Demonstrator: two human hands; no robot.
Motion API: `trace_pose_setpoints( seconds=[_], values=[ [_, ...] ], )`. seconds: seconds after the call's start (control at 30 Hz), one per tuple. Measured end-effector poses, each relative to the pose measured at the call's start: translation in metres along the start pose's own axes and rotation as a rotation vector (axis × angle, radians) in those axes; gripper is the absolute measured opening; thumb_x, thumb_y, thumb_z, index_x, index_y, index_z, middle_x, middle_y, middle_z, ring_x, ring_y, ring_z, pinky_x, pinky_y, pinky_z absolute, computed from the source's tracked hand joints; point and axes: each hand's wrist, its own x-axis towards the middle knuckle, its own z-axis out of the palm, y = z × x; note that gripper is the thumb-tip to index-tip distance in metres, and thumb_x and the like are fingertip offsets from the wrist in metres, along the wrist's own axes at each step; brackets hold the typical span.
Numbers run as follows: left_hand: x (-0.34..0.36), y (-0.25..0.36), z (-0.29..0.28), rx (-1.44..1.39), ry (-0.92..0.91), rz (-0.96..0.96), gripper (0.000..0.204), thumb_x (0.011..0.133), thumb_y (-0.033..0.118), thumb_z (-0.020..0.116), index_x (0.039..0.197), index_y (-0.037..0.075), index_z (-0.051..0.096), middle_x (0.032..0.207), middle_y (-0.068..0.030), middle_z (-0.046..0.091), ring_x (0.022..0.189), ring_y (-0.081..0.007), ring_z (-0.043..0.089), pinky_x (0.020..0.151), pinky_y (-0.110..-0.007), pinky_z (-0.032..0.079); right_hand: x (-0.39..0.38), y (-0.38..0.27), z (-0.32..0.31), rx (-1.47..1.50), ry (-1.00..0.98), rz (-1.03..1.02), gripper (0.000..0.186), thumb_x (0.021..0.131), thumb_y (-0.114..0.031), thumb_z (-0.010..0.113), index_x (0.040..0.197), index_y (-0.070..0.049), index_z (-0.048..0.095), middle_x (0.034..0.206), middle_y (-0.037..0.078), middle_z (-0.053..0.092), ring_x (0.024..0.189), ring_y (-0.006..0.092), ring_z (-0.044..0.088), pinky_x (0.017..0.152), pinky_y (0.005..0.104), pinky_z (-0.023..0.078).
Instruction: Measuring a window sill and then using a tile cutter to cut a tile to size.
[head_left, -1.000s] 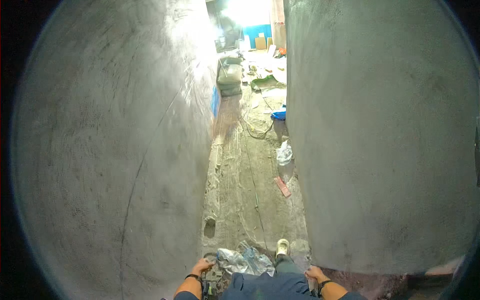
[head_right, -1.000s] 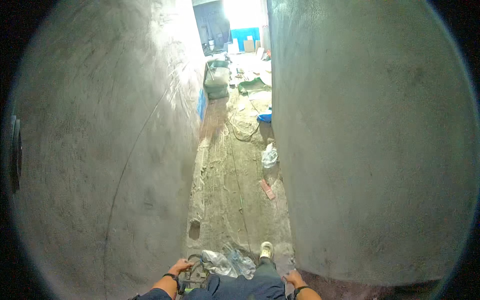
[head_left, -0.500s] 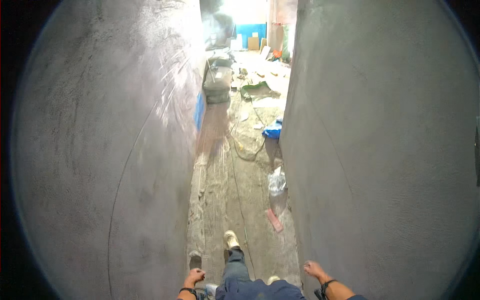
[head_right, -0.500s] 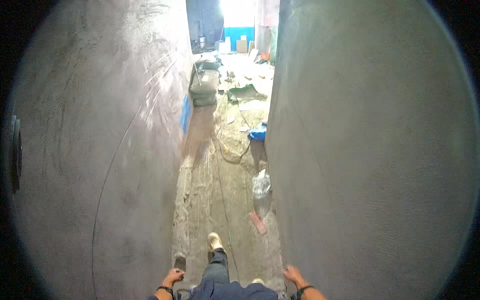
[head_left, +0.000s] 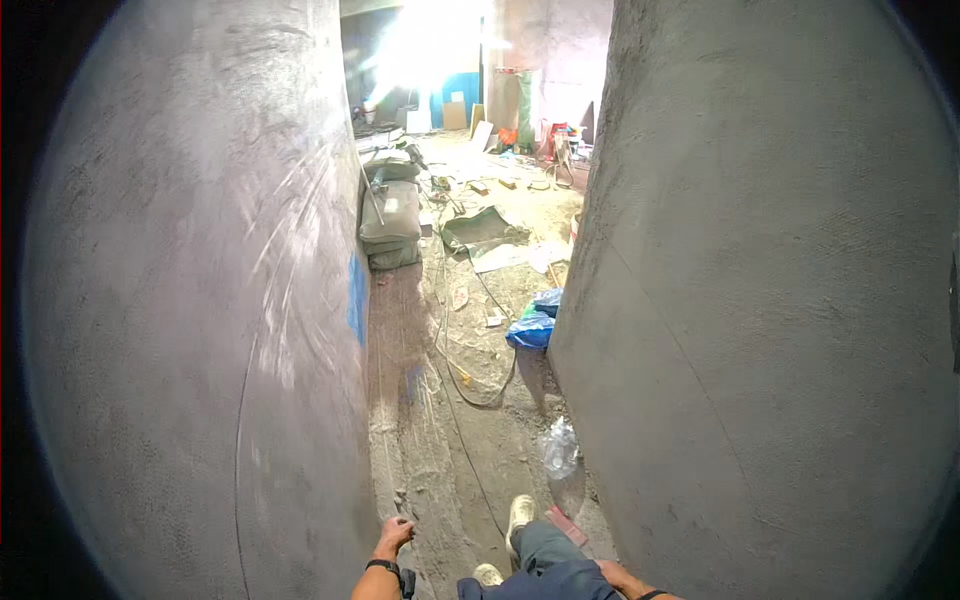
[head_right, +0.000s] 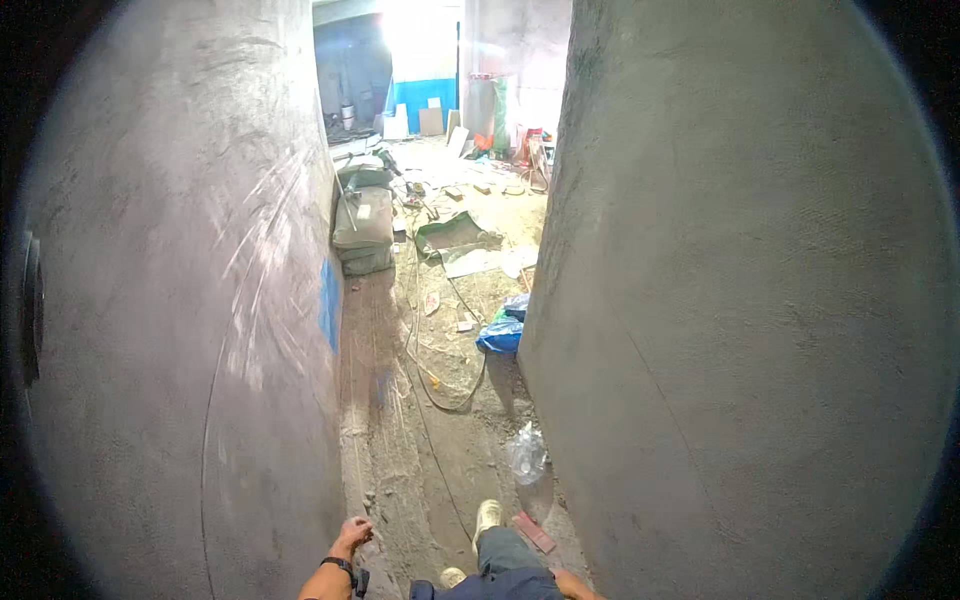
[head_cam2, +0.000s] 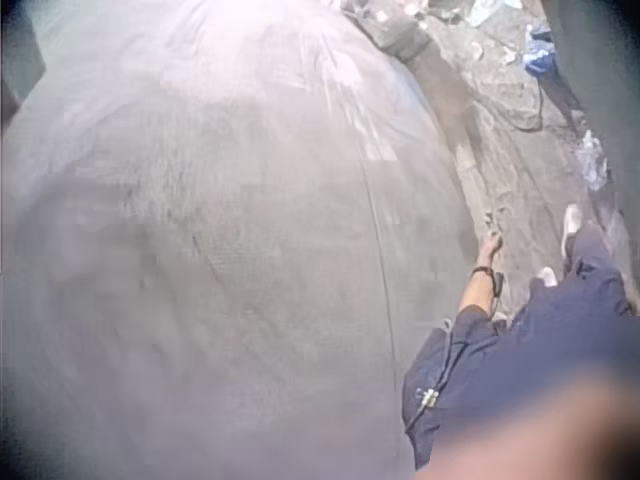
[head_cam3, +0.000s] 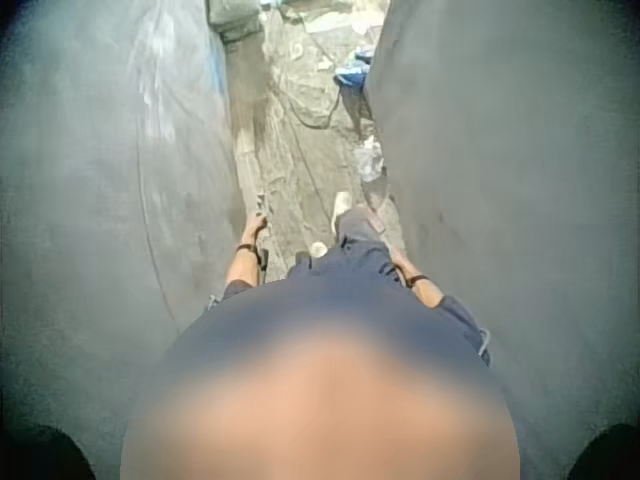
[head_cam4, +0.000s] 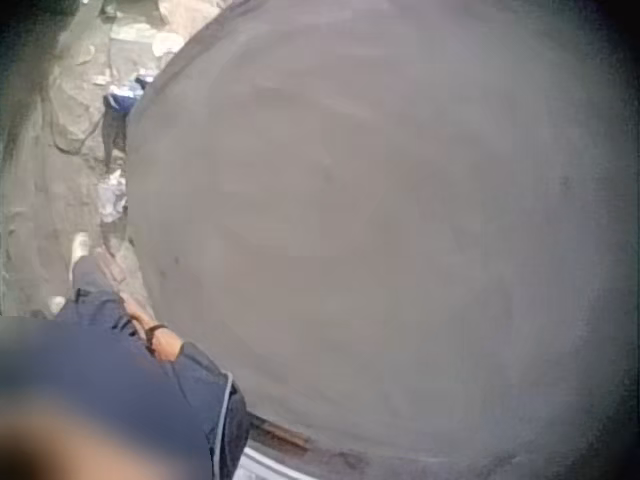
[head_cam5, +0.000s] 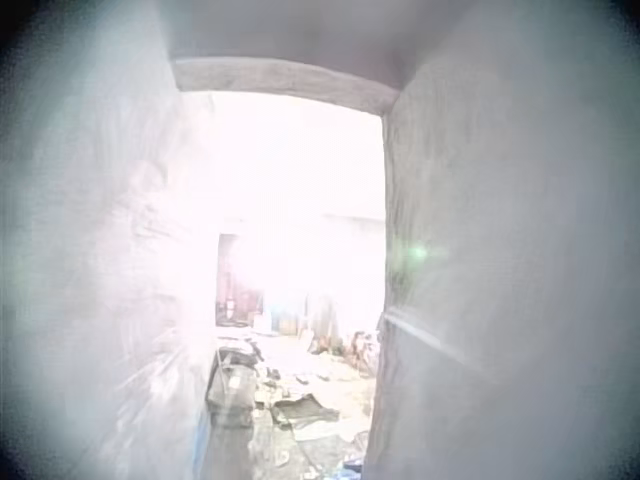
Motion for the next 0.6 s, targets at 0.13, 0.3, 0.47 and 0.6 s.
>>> trace_pose_setpoints(
  seconds=[0.13, 0.3, 0.47, 0.6],
  values=[
    [0.079, 0.089, -0.013, 0.119, 0.005, 0.091, 0.026, 0.086, 0.013, 0.064, 0.104, -0.005, 0.063, 0.086, -0.0125, 0.068, 0.072, -0.0179, 0.065, 0.063, -0.031, 0.054, 0.096, -0.049, -0.023, -0.042, -0.012, -0.052, 0.045, 0.085, -0.042, 0.062, 0.109, -0.003, 0.065, 0.101, 0.016, 0.070, 0.090, 0.0267, 0.066, 0.079, 0.0370, 0.049],
    [0.139, 0.161, -0.074, 0.121, 0.088, -0.128, 0.026, 0.086, 0.016, 0.066, 0.100, -0.006, 0.065, 0.077, -0.0141, 0.067, 0.067, -0.0194, 0.065, 0.061, -0.033, 0.053, 0.258, -0.033, -0.095, 0.080, -0.360, 0.458, 0.043, 0.086, -0.043, 0.062, 0.103, -0.004, 0.068, 0.098, 0.015, 0.071, 0.089, 0.0280, 0.067, 0.075, 0.0386, 0.051],
    [0.191, 0.233, -0.123, -0.016, 0.208, -0.103, 0.011, 0.084, 0.008, 0.062, 0.086, -0.003, 0.065, 0.068, -0.0111, 0.063, 0.054, -0.0200, 0.061, 0.050, -0.033, 0.051, 0.428, -0.255, -0.264, -0.183, 0.214, -0.146, 0.039, 0.084, -0.035, 0.060, 0.098, 0.000, 0.066, 0.084, 0.016, 0.069, 0.072, 0.0294, 0.066, 0.068, 0.0411, 0.051],
    [0.271, 0.297, -0.130, -0.267, 0.179, -0.118, 0.010, 0.085, 0.007, 0.059, 0.086, -0.002, 0.063, 0.066, -0.0089, 0.061, 0.052, -0.0178, 0.057, 0.049, -0.031, 0.051, 0.502, -0.477, -0.392, 0.234, 0.349, -0.161, 0.033, 0.084, -0.027, 0.058, 0.104, -0.002, 0.064, 0.093, 0.017, 0.070, 0.089, 0.0318, 0.067, 0.077, 0.0403, 0.051]
  ],
)
